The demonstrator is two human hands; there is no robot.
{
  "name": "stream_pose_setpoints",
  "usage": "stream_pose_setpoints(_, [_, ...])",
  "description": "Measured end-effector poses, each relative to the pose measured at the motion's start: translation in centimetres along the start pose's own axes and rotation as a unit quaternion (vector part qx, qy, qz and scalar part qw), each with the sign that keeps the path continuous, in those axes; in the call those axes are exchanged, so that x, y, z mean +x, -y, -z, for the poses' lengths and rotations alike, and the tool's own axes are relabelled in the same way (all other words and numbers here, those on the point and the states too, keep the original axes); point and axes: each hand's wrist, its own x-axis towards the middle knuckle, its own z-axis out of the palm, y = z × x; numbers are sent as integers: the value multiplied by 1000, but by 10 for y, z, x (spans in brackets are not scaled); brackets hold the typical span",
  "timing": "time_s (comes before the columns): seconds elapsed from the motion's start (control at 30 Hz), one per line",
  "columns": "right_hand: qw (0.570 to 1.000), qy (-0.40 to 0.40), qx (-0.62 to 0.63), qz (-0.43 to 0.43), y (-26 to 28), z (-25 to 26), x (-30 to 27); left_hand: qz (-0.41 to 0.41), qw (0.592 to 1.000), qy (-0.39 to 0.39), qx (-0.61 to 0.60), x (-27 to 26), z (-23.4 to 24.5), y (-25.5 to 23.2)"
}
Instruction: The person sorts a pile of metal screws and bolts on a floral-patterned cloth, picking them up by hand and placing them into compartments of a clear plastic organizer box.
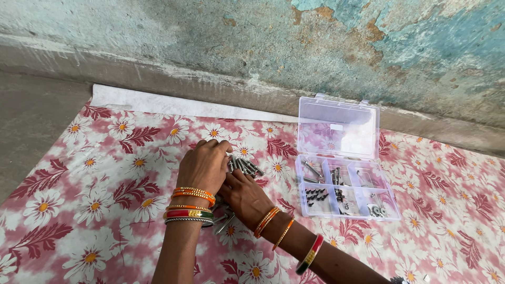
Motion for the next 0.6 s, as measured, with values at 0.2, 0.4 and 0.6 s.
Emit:
stream_pose_setpoints(0.2, [1000,-19,-19,11,-6,-6,-1,-6,1000,-1,-8,0,-1,0])
stream_pose_setpoints(0.4, [972,-100,154,-149,-17,25,-13,-24,1000,-6,-6,-2,-3,-4])
stream_pose_setpoints(0.6, [952,-174,180,-178,-14,64,-33,-48,998,5,-27,-4,-10,-20])
